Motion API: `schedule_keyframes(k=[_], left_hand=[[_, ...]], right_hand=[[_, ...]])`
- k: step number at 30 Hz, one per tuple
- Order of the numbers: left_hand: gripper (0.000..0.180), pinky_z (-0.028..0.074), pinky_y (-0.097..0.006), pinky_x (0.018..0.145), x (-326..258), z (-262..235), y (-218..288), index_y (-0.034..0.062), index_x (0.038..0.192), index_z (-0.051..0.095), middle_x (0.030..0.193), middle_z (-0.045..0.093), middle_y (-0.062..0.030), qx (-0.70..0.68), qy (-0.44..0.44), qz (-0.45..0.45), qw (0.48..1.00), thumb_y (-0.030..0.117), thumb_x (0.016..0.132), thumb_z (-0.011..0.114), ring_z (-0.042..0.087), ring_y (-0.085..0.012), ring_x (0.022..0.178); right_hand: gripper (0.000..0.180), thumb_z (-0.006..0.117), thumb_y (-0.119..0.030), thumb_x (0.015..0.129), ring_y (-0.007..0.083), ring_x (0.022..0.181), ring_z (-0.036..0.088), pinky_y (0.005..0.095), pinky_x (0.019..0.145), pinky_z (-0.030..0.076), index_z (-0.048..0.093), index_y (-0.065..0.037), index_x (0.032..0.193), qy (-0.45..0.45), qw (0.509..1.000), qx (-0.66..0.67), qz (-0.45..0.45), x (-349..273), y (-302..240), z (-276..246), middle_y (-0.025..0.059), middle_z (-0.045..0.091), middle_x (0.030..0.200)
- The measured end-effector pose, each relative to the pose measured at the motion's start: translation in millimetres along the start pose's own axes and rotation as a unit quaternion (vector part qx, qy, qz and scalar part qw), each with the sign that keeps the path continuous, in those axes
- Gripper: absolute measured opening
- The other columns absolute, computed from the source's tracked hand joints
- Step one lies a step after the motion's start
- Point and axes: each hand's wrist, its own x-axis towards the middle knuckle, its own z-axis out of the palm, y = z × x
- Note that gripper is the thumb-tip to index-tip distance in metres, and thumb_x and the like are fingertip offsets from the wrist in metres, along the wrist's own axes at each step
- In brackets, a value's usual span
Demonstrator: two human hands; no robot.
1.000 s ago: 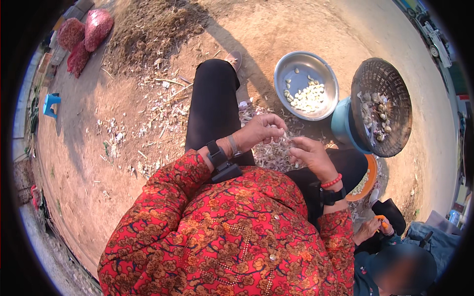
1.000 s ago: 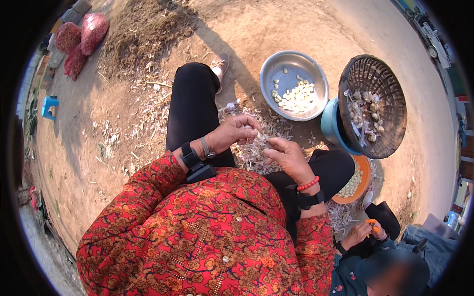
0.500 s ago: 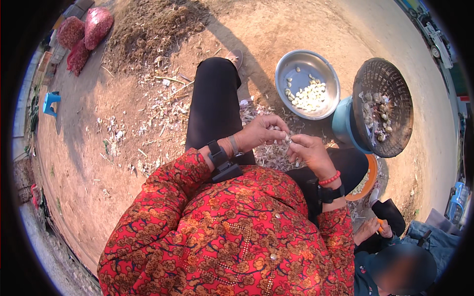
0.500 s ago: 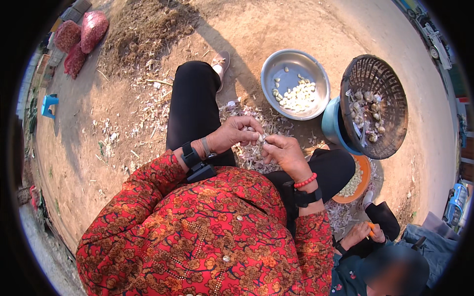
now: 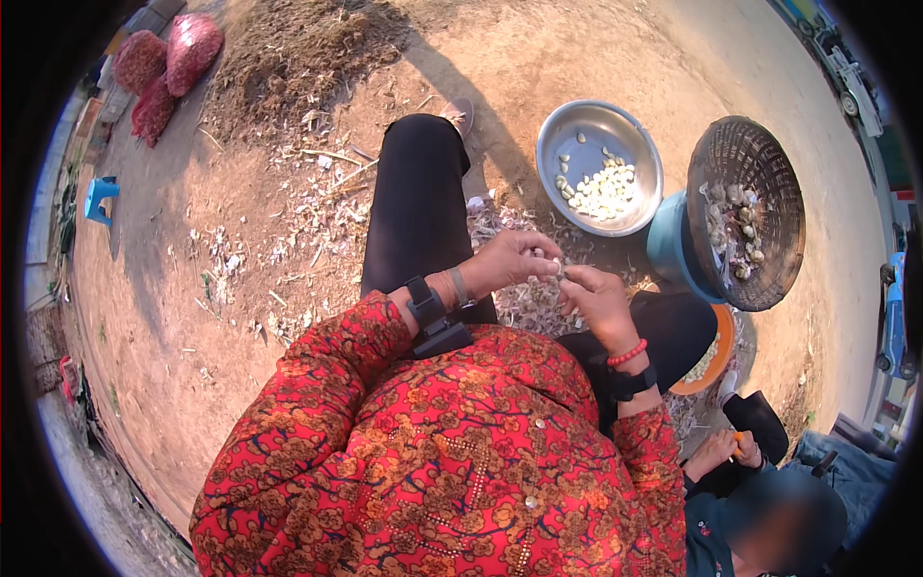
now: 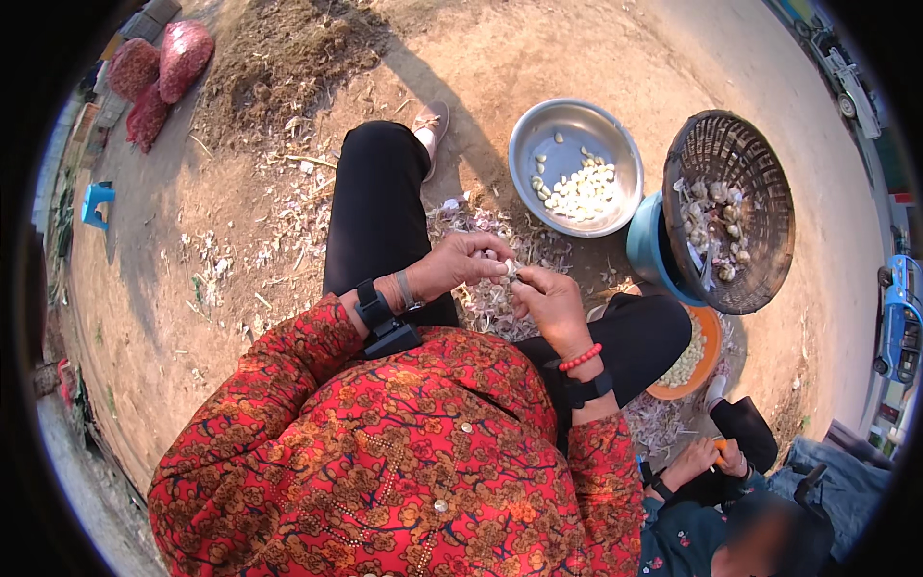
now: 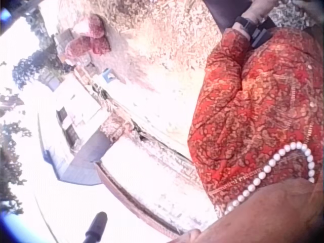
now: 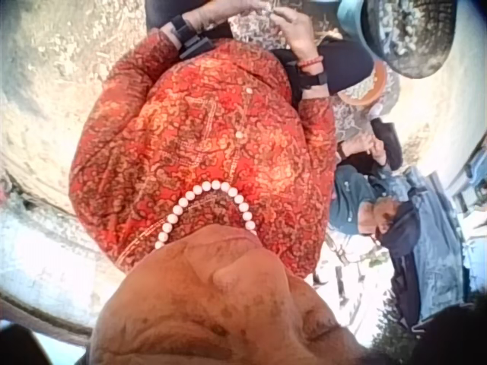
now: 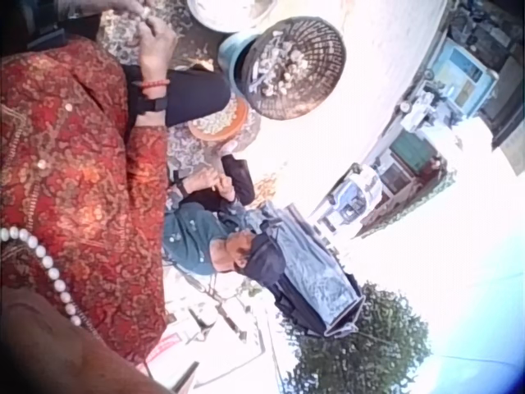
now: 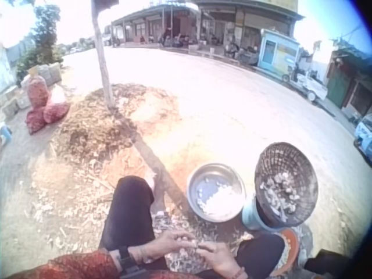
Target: Peeling garlic cloves by hand and using a small paring knife.
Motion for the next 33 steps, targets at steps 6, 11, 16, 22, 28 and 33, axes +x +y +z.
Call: schedule_keyframes(k=[6, 11, 16, 22, 28, 33], left_hand=[[0.025, 0.035, -0.016, 0.051, 4, -6, -12, 0.0055, 0.098, 0.060, 0.069, 0.049, 0.0057, 0.111, -0.023, 0.109, 0.988, 0.015, 0.076, 0.067, 0.043, -0.0021, 0.062], [0.019, 0.034, -0.017, 0.047, 0, -6, -4, 0.0041, 0.096, 0.059, 0.071, 0.054, 0.0017, -0.040, -0.044, -0.006, 0.998, 0.019, 0.083, 0.060, 0.047, -0.0034, 0.061], [0.024, 0.033, -0.015, 0.044, 0, -7, -6, 0.0035, 0.093, 0.057, 0.073, 0.055, 0.0006, -0.142, -0.043, -0.020, 0.989, 0.026, 0.089, 0.049, 0.048, -0.0040, 0.057], [0.026, 0.033, -0.016, 0.043, 8, -15, -18, 0.0076, 0.080, 0.052, 0.067, 0.051, 0.0004, -0.228, 0.010, -0.056, 0.972, 0.031, 0.090, 0.046, 0.044, -0.0045, 0.053], [0.030, 0.031, -0.017, 0.039, 7, -12, -14, 0.0079, 0.079, 0.052, 0.063, 0.051, 0.0008, -0.176, 0.042, -0.092, 0.979, 0.035, 0.090, 0.045, 0.041, -0.0043, 0.045], [0.031, 0.029, -0.018, 0.038, 7, -9, -18, 0.0079, 0.077, 0.052, 0.062, 0.051, 0.0003, -0.133, 0.035, -0.095, 0.986, 0.037, 0.089, 0.048, 0.041, -0.0053, 0.045]], right_hand=[[0.018, 0.056, -0.006, 0.080, 0.0062, 0.054, 0.052, 0.0191, 0.049, 0.042, 0.061, 0.002, 0.095, -0.015, 1.000, 0.021, 0.002, 1, 1, 2, 0.0012, 0.056, 0.066], [0.020, 0.056, -0.006, 0.081, 0.0067, 0.056, 0.052, 0.0190, 0.050, 0.042, 0.060, 0.003, 0.099, -0.021, 0.998, 0.055, -0.003, -3, -4, 1, 0.0021, 0.057, 0.068], [0.021, 0.055, -0.006, 0.082, 0.0071, 0.057, 0.053, 0.0194, 0.051, 0.043, 0.059, 0.003, 0.100, -0.036, 0.997, 0.061, -0.009, -5, -8, 1, 0.0032, 0.058, 0.070], [0.025, 0.058, -0.007, 0.080, 0.0083, 0.058, 0.054, 0.0203, 0.053, 0.043, 0.058, 0.004, 0.102, -0.073, 0.997, 0.035, -0.005, -11, -19, -5, 0.0047, 0.059, 0.072], [0.045, 0.065, -0.009, 0.073, 0.0065, 0.062, 0.051, 0.0217, 0.056, 0.044, 0.050, 0.000, 0.115, -0.089, 0.961, -0.260, -0.027, -2, 3, -14, 0.0014, 0.057, 0.076], [0.041, 0.067, -0.006, 0.070, 0.0043, 0.059, 0.044, 0.0193, 0.054, 0.040, 0.052, -0.003, 0.108, 0.041, 0.995, -0.062, -0.060, 12, -5, 8, -0.0012, 0.050, 0.069]])
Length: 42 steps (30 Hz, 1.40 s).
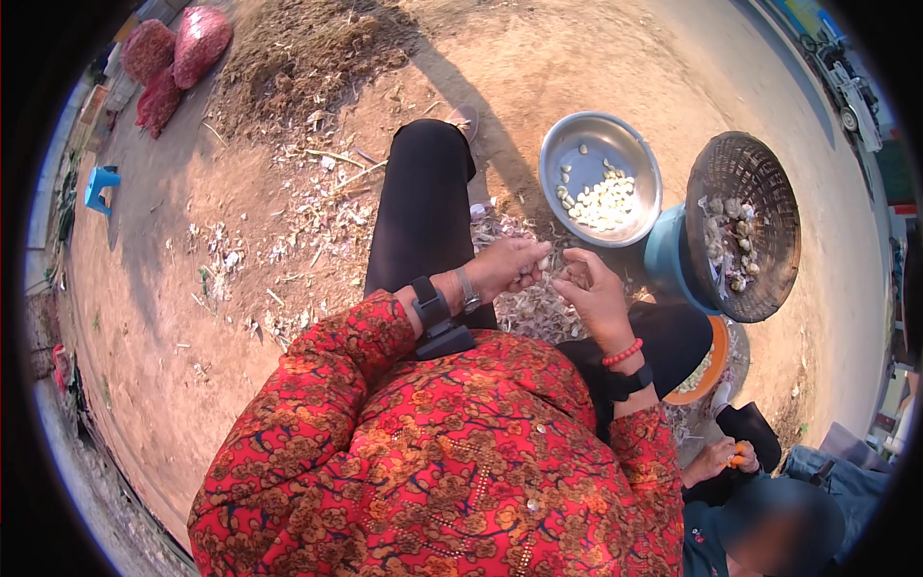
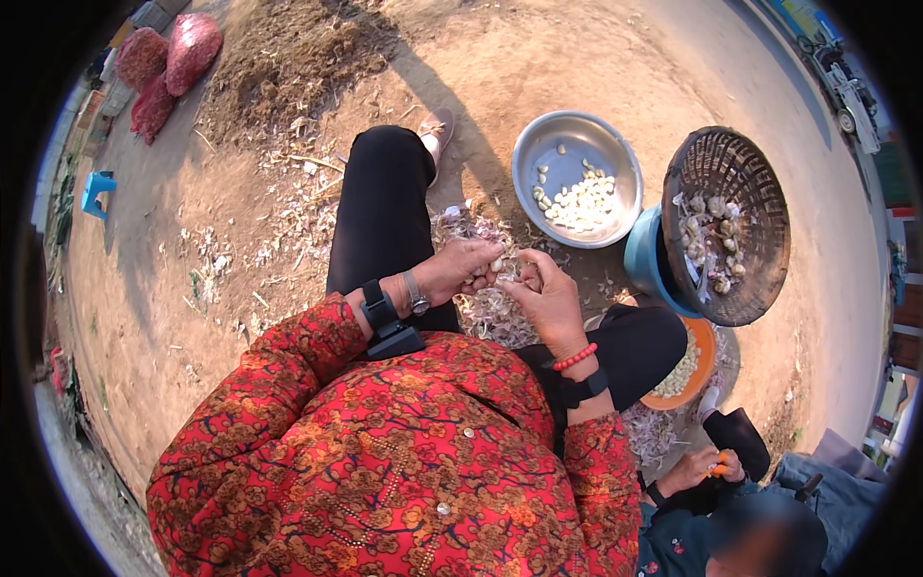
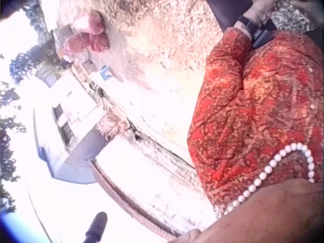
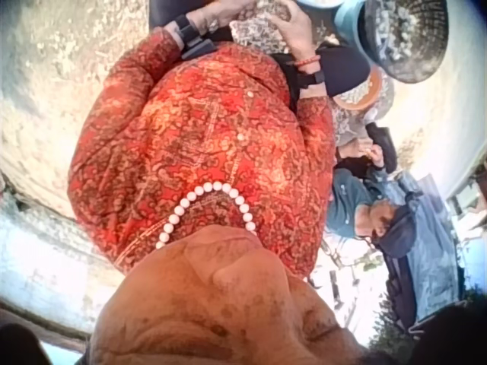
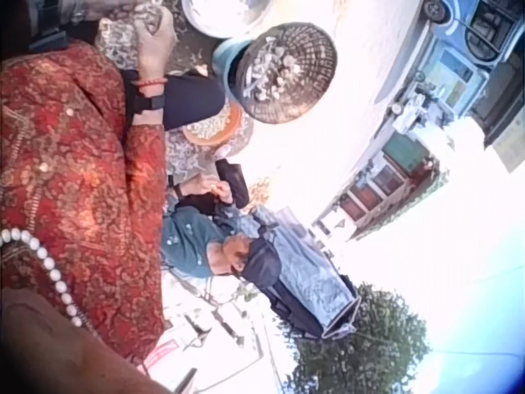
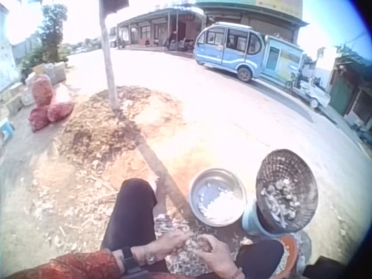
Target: Peeling garlic cloves by hand and using a small paring knife.
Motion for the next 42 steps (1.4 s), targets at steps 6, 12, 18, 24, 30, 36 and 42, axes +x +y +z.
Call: schedule_keyframes(k=[6, 12, 18, 24, 30, 36, 42], left_hand=[[0.032, 0.029, -0.018, 0.038, 1, -2, -5, 0.0072, 0.075, 0.054, 0.059, 0.049, 0.0003, 0.087, -0.019, 0.002, 0.996, 0.036, 0.088, 0.049, 0.040, -0.0049, 0.046], [0.032, 0.034, -0.017, 0.043, 3, -4, -10, 0.0059, 0.078, 0.055, 0.065, 0.053, -0.0005, 0.126, -0.012, -0.001, 0.992, 0.035, 0.089, 0.048, 0.044, -0.0052, 0.050], [0.027, 0.039, -0.020, 0.050, 7, -7, -5, 0.0058, 0.083, 0.054, 0.074, 0.057, -0.0037, -0.064, -0.008, -0.043, 0.997, 0.031, 0.089, 0.047, 0.056, -0.0107, 0.066], [0.018, 0.044, -0.022, 0.062, 10, -12, 0, 0.0068, 0.096, 0.051, 0.092, 0.059, -0.0050, -0.122, -0.051, -0.052, 0.990, 0.022, 0.090, 0.043, 0.059, -0.0123, 0.086], [0.019, 0.046, -0.023, 0.064, 6, -7, 0, 0.0044, 0.103, 0.047, 0.099, 0.058, -0.0094, -0.116, -0.078, -0.027, 0.990, 0.009, 0.085, 0.043, 0.058, -0.0152, 0.090], [0.019, 0.048, -0.023, 0.067, 1, -7, 2, 0.0032, 0.099, 0.051, 0.094, 0.059, -0.0086, -0.086, -0.119, -0.039, 0.988, 0.006, 0.082, 0.045, 0.059, -0.0136, 0.086], [0.013, 0.046, -0.018, 0.056, 1, -7, -1, 0.0037, 0.094, 0.055, 0.088, 0.060, -0.0074, -0.062, -0.097, -0.035, 0.993, 0.006, 0.082, 0.049, 0.060, -0.0112, 0.076]], right_hand=[[0.023, 0.064, -0.005, 0.070, 0.0048, 0.060, 0.049, 0.0205, 0.054, 0.041, 0.057, -0.003, 0.092, 0.021, 0.999, -0.041, -0.020, 11, 9, 17, 0.0008, 0.053, 0.065], [0.011, 0.063, -0.004, 0.071, 0.0066, 0.058, 0.052, 0.0219, 0.052, 0.043, 0.056, -0.001, 0.080, 0.024, 0.996, -0.082, -0.032, 18, 16, 16, 0.0020, 0.056, 0.065], [0.017, 0.062, -0.001, 0.072, 0.0090, 0.056, 0.053, 0.0171, 0.048, 0.039, 0.055, 0.000, 0.088, 0.139, 0.972, 0.148, 0.117, 38, -14, -30, 0.0026, 0.056, 0.073], [0.057, 0.063, -0.008, 0.075, 0.0110, 0.067, 0.059, 0.0163, 0.045, 0.034, 0.035, 0.005, 0.123, 0.176, 0.969, 0.162, 0.063, 47, -12, -71, 0.0068, 0.057, 0.086], [0.053, 0.058, -0.008, 0.078, 0.0107, 0.065, 0.060, 0.0177, 0.045, 0.035, 0.035, 0.006, 0.124, 0.047, 0.989, 0.084, 0.112, 20, 15, -33, 0.0070, 0.056, 0.087], [0.050, 0.056, -0.009, 0.080, 0.0113, 0.063, 0.060, 0.0186, 0.044, 0.038, 0.036, 0.008, 0.123, -0.002, 0.991, 0.062, 0.121, 0, 15, -11, 0.0090, 0.057, 0.091], [0.051, 0.056, -0.012, 0.082, 0.0106, 0.062, 0.059, 0.0181, 0.044, 0.039, 0.036, 0.007, 0.124, -0.011, 0.992, 0.053, 0.111, -7, 16, -9, 0.0085, 0.057, 0.088]])
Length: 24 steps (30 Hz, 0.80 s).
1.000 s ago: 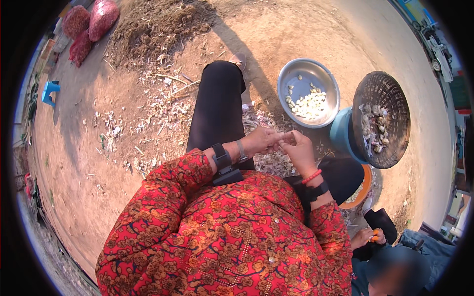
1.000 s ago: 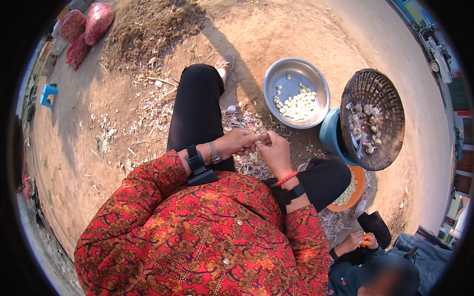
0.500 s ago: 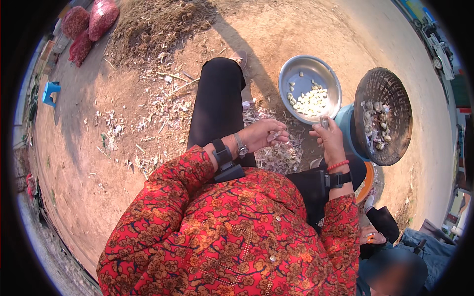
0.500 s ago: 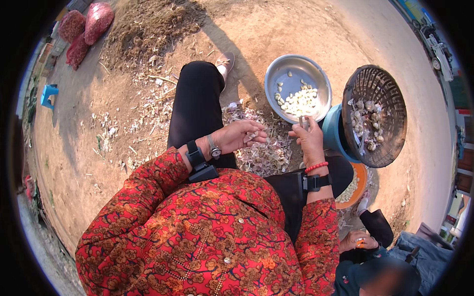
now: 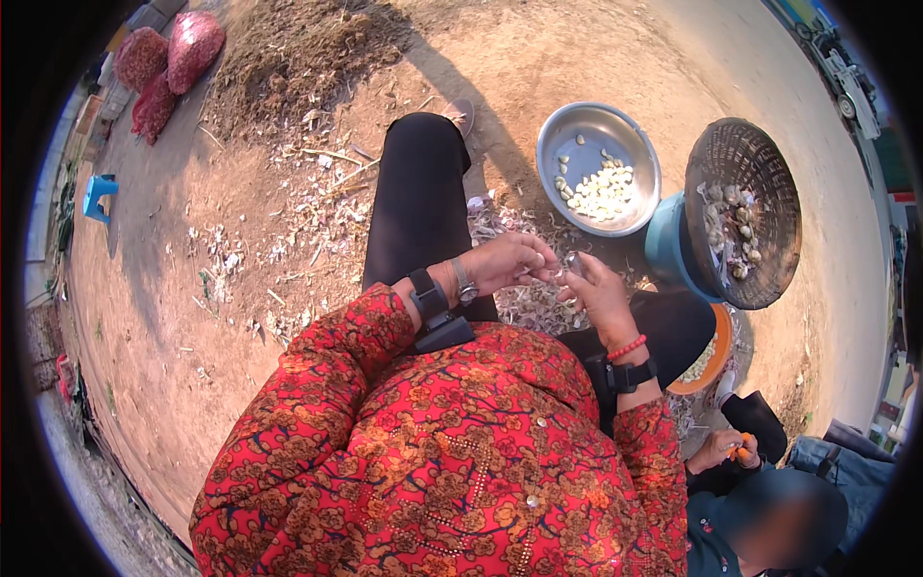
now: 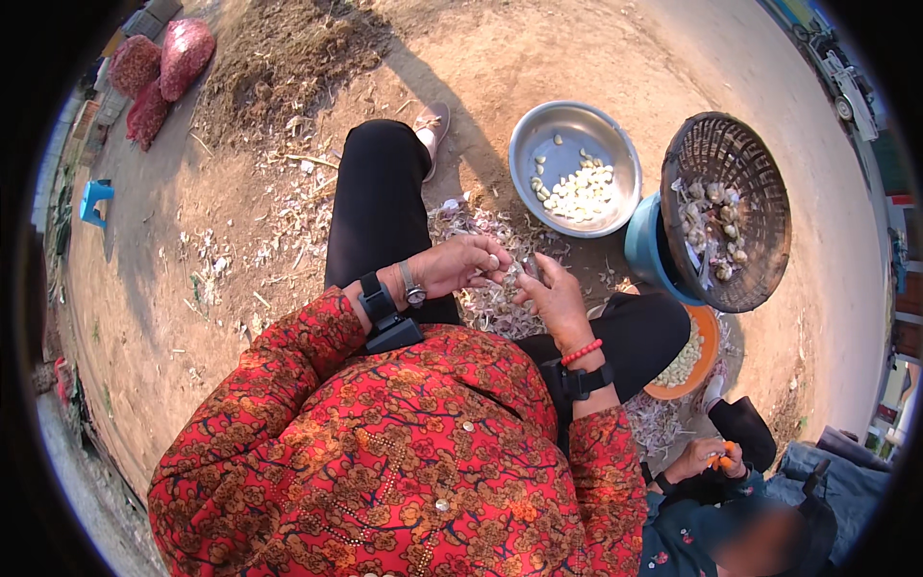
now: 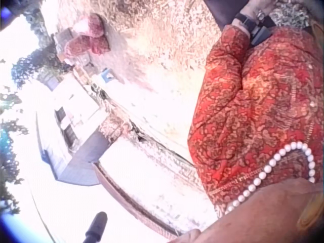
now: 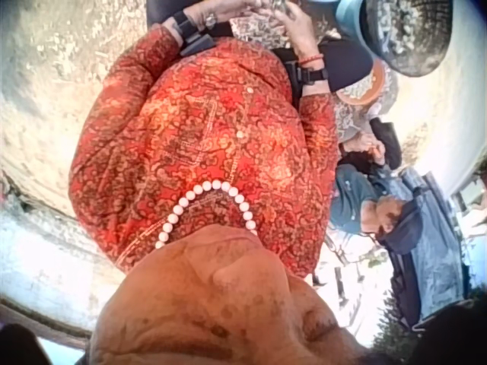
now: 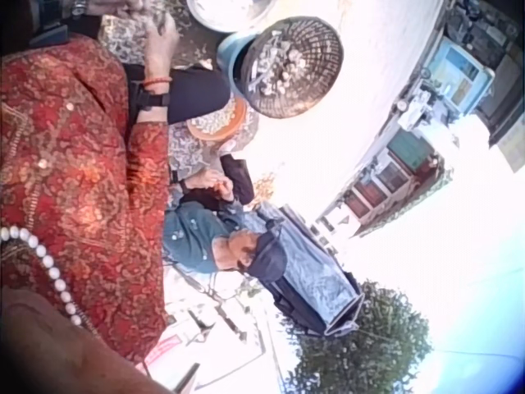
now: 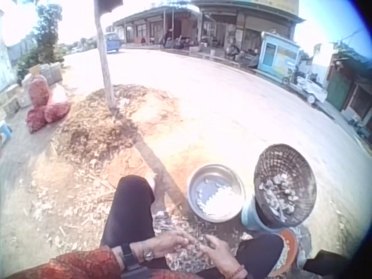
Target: Peeling garlic cloves by hand and using a small paring knife.
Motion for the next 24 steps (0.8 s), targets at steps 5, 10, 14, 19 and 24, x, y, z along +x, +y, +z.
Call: schedule_keyframes(k=[5, 10, 14, 19, 24], left_hand=[[0.013, 0.039, -0.017, 0.047, -5, 6, 7, 0.0034, 0.094, 0.055, 0.083, 0.060, -0.0060, 0.070, -0.001, 0.012, 0.997, 0.008, 0.082, 0.055, 0.059, -0.0101, 0.069], [0.012, 0.036, -0.017, 0.046, -7, 7, 8, 0.0045, 0.092, 0.055, 0.082, 0.061, -0.0049, 0.075, 0.004, 0.011, 0.997, 0.009, 0.081, 0.058, 0.058, -0.0092, 0.068], [0.012, 0.037, -0.017, 0.048, -4, 5, 4, 0.0060, 0.091, 0.056, 0.080, 0.060, -0.0036, 0.072, 0.007, 0.032, 0.997, 0.011, 0.081, 0.060, 0.056, -0.0080, 0.064], [0.013, 0.038, -0.018, 0.049, -3, 2, 2, 0.0055, 0.092, 0.056, 0.080, 0.060, -0.0028, 0.075, 0.013, 0.042, 0.996, 0.013, 0.082, 0.059, 0.054, -0.0074, 0.062], [0.014, 0.039, -0.019, 0.052, -1, 3, 1, 0.0048, 0.092, 0.056, 0.078, 0.059, -0.0020, 0.046, -0.010, 0.047, 0.998, 0.015, 0.083, 0.055, 0.058, -0.0095, 0.070]], right_hand=[[0.046, 0.056, -0.014, 0.082, 0.0092, 0.062, 0.058, 0.0190, 0.045, 0.039, 0.041, 0.005, 0.121, -0.022, 0.999, 0.018, -0.015, -8, -1, 3, 0.0055, 0.057, 0.084], [0.040, 0.056, -0.012, 0.082, 0.0085, 0.062, 0.057, 0.0194, 0.047, 0.040, 0.045, 0.002, 0.117, -0.005, 1.000, 0.015, -0.027, -20, -8, 6, 0.0045, 0.057, 0.080], [0.032, 0.056, -0.010, 0.081, 0.0072, 0.062, 0.054, 0.0208, 0.053, 0.043, 0.050, 0.000, 0.110, -0.013, 0.987, -0.029, -0.156, -19, 8, 10, 0.0034, 0.056, 0.076], [0.028, 0.056, -0.009, 0.081, 0.0075, 0.062, 0.052, 0.0218, 0.056, 0.044, 0.052, 0.000, 0.108, -0.007, 0.989, -0.030, -0.146, -23, 3, 14, 0.0034, 0.056, 0.076], [0.027, 0.054, -0.009, 0.082, 0.0086, 0.064, 0.052, 0.0227, 0.056, 0.046, 0.052, 0.000, 0.108, 0.018, 0.996, 0.003, -0.089, -22, 5, 11, 0.0055, 0.056, 0.080]])
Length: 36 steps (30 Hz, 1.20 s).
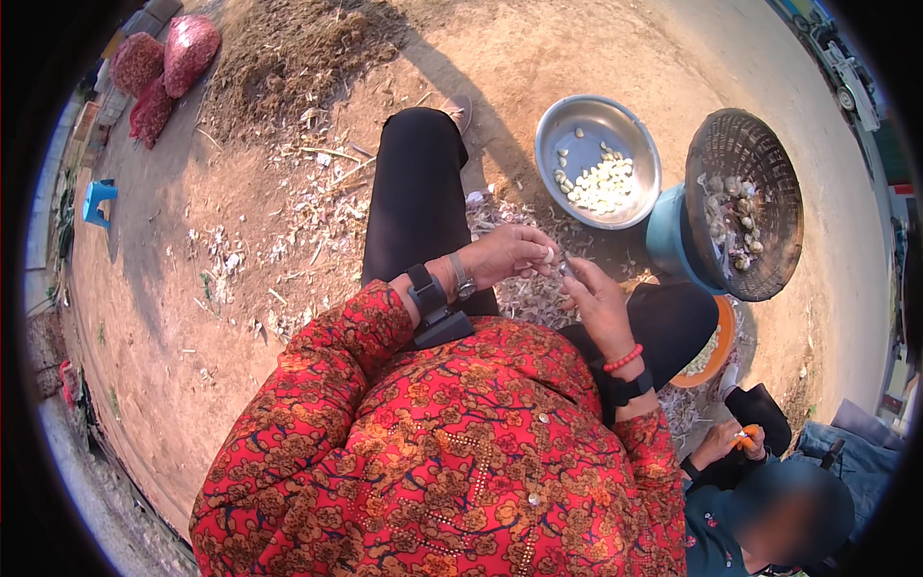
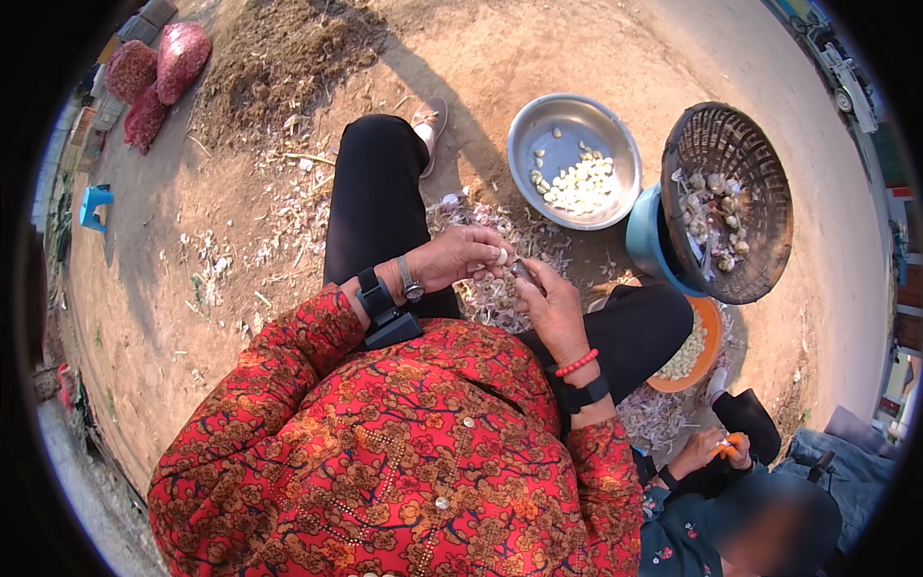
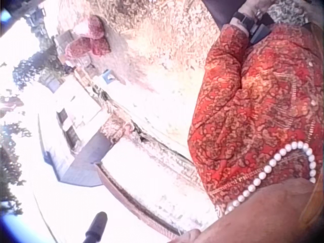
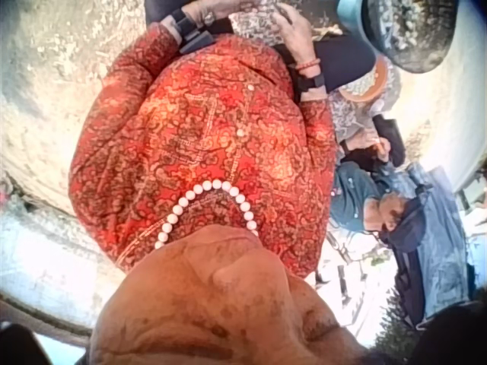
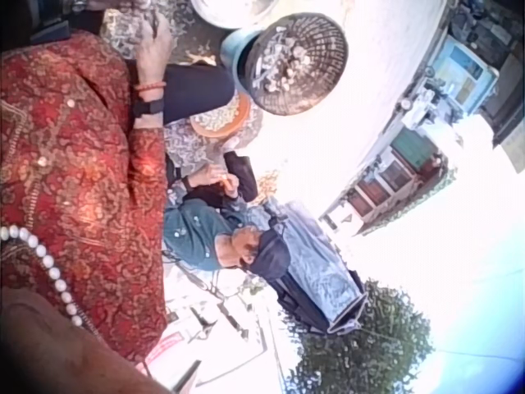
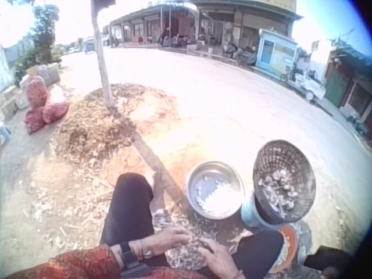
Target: Peeling garlic cloves by hand and using a small paring knife.
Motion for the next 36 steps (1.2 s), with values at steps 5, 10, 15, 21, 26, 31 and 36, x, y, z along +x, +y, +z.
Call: schedule_keyframes(k=[5, 10, 15, 21, 26, 31, 36], left_hand=[[0.011, 0.039, -0.019, 0.051, -4, 3, 7, 0.0050, 0.090, 0.055, 0.078, 0.059, -0.0025, 0.009, -0.017, -0.021, 1.000, 0.014, 0.083, 0.055, 0.060, -0.0110, 0.075], [0.009, 0.037, -0.018, 0.050, -4, 2, 2, 0.0065, 0.088, 0.055, 0.076, 0.059, -0.0014, 0.039, -0.011, -0.028, 0.999, 0.014, 0.083, 0.056, 0.059, -0.0090, 0.070], [0.009, 0.037, -0.018, 0.052, -2, -1, 0, 0.0101, 0.088, 0.056, 0.075, 0.055, 0.0041, 0.010, -0.003, -0.031, 0.999, 0.015, 0.082, 0.060, 0.051, -0.0038, 0.064], [0.009, 0.038, -0.018, 0.051, -2, 4, 2, 0.0100, 0.087, 0.056, 0.077, 0.055, 0.0048, 0.038, 0.000, -0.027, 0.999, 0.015, 0.082, 0.060, 0.050, -0.0031, 0.064], [0.009, 0.037, -0.017, 0.051, -2, 6, -1, 0.0087, 0.087, 0.056, 0.076, 0.055, 0.0040, 0.054, 0.004, -0.016, 0.998, 0.015, 0.082, 0.060, 0.049, -0.0035, 0.062], [0.010, 0.037, -0.018, 0.050, -1, 7, -2, 0.0081, 0.086, 0.054, 0.074, 0.054, 0.0030, 0.034, -0.011, -0.008, 0.999, 0.016, 0.082, 0.060, 0.047, -0.0041, 0.059], [0.010, 0.037, -0.018, 0.050, -1, 8, -1, 0.0081, 0.086, 0.054, 0.074, 0.053, 0.0028, 0.032, -0.001, -0.011, 0.999, 0.016, 0.083, 0.060, 0.047, -0.0043, 0.060]], right_hand=[[0.026, 0.053, -0.009, 0.083, 0.0087, 0.065, 0.052, 0.0232, 0.056, 0.046, 0.052, 0.001, 0.108, 0.012, 0.999, -0.038, 0.011, -4, 0, -4, 0.0052, 0.055, 0.080], [0.026, 0.053, -0.008, 0.083, 0.0079, 0.065, 0.052, 0.0224, 0.056, 0.045, 0.053, 0.001, 0.107, 0.018, 0.999, -0.030, -0.022, -8, -2, -3, 0.0048, 0.056, 0.079], [0.026, 0.055, -0.007, 0.082, 0.0070, 0.065, 0.051, 0.0214, 0.057, 0.044, 0.052, 0.002, 0.107, 0.029, 0.997, -0.029, -0.065, -10, -1, -3, 0.0041, 0.055, 0.079], [0.030, 0.060, -0.004, 0.077, 0.0049, 0.071, 0.050, 0.0195, 0.061, 0.043, 0.053, 0.001, 0.106, 0.030, 0.998, 0.054, -0.031, -7, 0, -2, -0.0004, 0.054, 0.081], [0.023, 0.063, -0.001, 0.073, 0.0022, 0.068, 0.045, 0.0171, 0.059, 0.039, 0.055, 0.000, 0.095, 0.009, 0.998, 0.067, -0.007, 5, -4, -3, -0.0041, 0.050, 0.075], [0.014, 0.062, -0.002, 0.072, 0.0021, 0.060, 0.042, 0.0184, 0.052, 0.039, 0.053, -0.001, 0.083, 0.001, 1.000, -0.005, -0.009, 15, -4, 2, -0.0047, 0.045, 0.066], [0.010, 0.061, -0.002, 0.073, 0.0037, 0.052, 0.042, 0.0208, 0.046, 0.039, 0.051, -0.001, 0.075, 0.002, 0.999, -0.046, -0.016, 18, -4, 6, -0.0034, 0.042, 0.062]])
